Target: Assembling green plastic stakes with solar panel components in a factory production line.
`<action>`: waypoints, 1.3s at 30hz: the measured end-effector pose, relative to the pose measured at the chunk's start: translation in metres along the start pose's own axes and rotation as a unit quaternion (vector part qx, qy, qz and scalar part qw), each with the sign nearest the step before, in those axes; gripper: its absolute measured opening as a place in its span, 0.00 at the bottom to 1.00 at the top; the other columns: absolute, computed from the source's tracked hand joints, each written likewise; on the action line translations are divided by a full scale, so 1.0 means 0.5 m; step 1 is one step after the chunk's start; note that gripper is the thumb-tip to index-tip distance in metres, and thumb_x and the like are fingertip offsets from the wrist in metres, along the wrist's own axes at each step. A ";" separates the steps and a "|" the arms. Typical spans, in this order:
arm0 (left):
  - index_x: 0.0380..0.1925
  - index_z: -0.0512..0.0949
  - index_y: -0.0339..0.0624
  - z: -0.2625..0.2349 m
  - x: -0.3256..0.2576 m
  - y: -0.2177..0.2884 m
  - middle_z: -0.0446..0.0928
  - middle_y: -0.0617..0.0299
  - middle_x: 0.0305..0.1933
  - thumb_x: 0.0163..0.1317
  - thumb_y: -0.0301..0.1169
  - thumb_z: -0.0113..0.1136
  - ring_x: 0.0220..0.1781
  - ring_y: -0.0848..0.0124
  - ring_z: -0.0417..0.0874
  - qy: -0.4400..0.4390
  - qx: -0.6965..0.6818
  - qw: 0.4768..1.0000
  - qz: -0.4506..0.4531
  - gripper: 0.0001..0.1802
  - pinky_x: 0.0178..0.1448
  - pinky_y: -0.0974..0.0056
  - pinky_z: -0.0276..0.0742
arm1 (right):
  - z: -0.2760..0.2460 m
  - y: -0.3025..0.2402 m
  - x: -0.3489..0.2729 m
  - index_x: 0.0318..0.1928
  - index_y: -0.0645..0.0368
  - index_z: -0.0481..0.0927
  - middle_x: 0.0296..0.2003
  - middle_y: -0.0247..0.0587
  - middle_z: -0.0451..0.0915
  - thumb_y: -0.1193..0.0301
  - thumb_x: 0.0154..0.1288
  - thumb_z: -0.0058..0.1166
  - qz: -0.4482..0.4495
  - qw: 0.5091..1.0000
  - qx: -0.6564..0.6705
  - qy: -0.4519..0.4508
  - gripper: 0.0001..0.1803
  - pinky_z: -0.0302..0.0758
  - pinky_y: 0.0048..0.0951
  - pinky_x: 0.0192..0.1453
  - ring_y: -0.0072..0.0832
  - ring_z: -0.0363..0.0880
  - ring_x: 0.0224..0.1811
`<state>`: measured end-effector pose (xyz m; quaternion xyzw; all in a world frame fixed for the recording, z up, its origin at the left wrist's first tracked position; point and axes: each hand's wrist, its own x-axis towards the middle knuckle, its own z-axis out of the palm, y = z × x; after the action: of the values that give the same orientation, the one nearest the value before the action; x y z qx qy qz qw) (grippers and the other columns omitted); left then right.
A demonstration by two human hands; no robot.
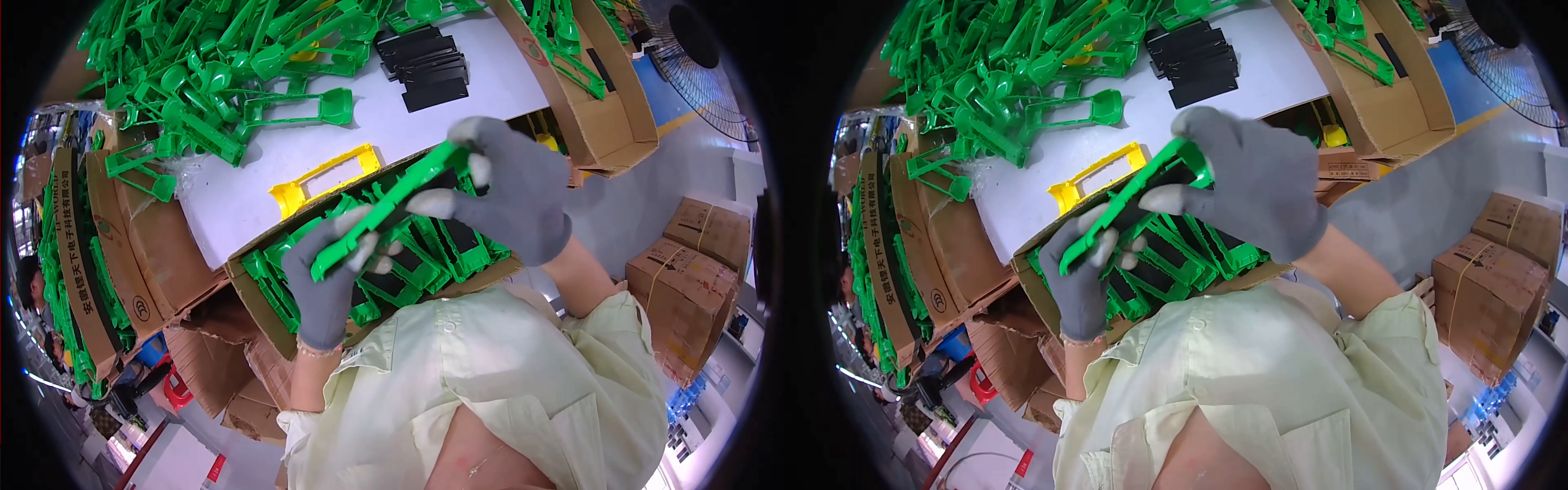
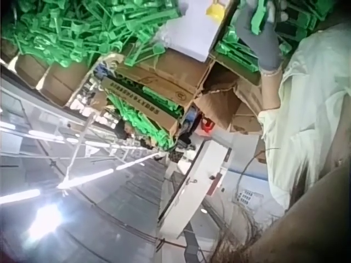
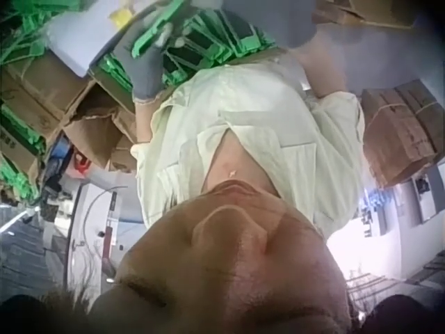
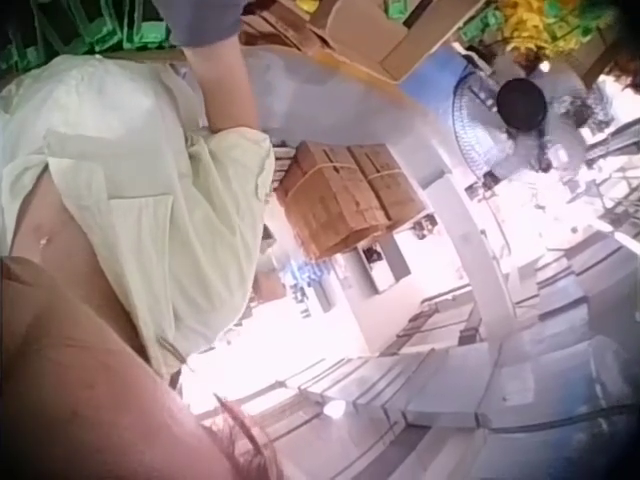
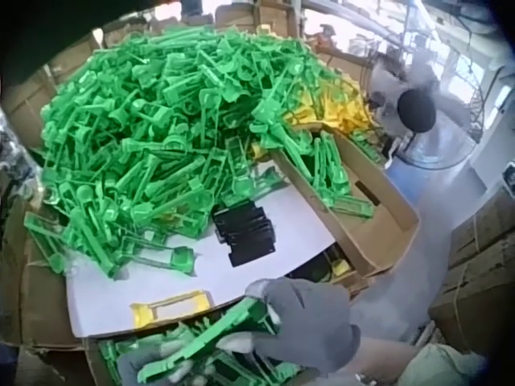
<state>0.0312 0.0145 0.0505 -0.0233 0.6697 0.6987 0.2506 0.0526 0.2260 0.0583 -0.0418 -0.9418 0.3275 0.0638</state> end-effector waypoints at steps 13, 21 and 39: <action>0.40 0.80 0.32 -0.041 -0.095 -0.021 0.82 0.59 0.35 0.56 0.18 0.62 0.30 0.76 0.83 0.009 0.054 0.995 -0.080 0.11 0.29 0.76 0.76 | 0.080 0.038 -0.114 0.34 0.58 0.80 0.24 0.42 0.80 0.68 0.49 0.67 -0.045 0.975 0.156 -0.150 0.12 0.72 0.28 0.25 0.33 0.79 0.23; 0.34 0.76 0.31 -0.304 -0.097 0.095 0.78 0.59 0.25 0.51 0.21 0.63 0.22 0.76 0.79 0.055 0.246 0.950 -0.183 0.10 0.21 0.75 0.70 | 0.053 0.030 -0.060 0.50 0.59 0.76 0.34 0.33 0.81 0.72 0.49 0.64 0.056 0.935 0.284 -0.204 0.25 0.69 0.17 0.28 0.16 0.72 0.22; 0.29 0.83 0.44 -0.161 0.323 0.038 0.82 0.53 0.30 0.53 0.48 0.62 0.30 0.55 0.83 0.091 0.666 0.721 0.171 0.18 0.34 0.56 0.77 | 0.035 0.205 0.127 0.45 0.55 0.80 0.29 0.29 0.78 0.66 0.57 0.61 0.072 0.995 0.060 0.027 0.14 0.69 0.17 0.32 0.13 0.71 0.26</action>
<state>-0.1415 -0.0096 0.0005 0.2012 0.9744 0.0987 0.0153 -0.0089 0.3030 -0.0131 -0.1147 -0.9128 0.3862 0.0675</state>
